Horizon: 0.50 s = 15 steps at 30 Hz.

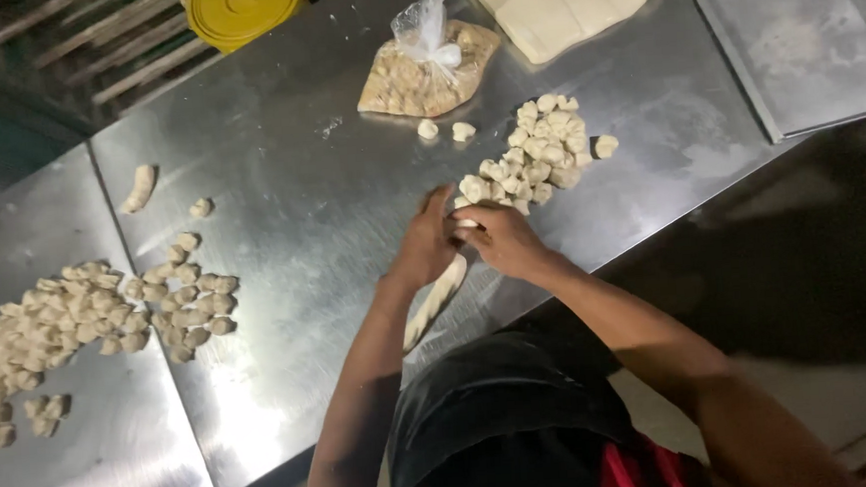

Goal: Pinching small pieces of dough from a long rope to create uniform dough balls for baking.

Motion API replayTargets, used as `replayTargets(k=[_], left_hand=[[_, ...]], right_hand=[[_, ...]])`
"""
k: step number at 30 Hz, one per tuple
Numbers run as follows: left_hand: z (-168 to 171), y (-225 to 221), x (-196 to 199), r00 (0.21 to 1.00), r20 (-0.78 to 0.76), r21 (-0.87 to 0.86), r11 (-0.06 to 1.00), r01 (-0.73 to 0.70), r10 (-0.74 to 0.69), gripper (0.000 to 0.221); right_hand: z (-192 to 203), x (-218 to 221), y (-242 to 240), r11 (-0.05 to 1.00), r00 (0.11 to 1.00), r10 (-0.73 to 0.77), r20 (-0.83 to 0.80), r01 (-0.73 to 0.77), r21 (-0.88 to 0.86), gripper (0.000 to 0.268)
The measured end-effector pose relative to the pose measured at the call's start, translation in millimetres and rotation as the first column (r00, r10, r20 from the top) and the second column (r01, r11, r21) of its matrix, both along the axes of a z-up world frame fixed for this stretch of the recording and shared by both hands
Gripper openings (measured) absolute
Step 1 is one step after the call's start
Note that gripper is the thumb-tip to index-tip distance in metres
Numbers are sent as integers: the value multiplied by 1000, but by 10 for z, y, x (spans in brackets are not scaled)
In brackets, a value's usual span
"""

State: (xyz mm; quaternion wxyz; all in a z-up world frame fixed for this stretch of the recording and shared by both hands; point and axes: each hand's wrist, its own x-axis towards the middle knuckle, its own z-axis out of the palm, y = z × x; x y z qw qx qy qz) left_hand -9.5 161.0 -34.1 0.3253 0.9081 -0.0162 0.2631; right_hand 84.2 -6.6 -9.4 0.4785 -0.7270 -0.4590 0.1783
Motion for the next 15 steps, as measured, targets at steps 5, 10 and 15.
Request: replayTargets(k=[5, 10, 15], left_hand=[[-148, -222, 66, 929, -361, -452, 886, -101, -78, 19], [-23, -598, 181, 877, -456, -4, 985, -170, 149, 16], [343, -659, 252, 794, -520, 282, 941, -189, 315, 15]], right_hand=[[324, 206, -112, 972, 970, -232, -69, 234, 17, 20], [82, 68, -66, 975, 977, -213, 25, 211, 68, 25], [-445, 102, 57, 902, 902, -430, 33, 431, -34, 33]])
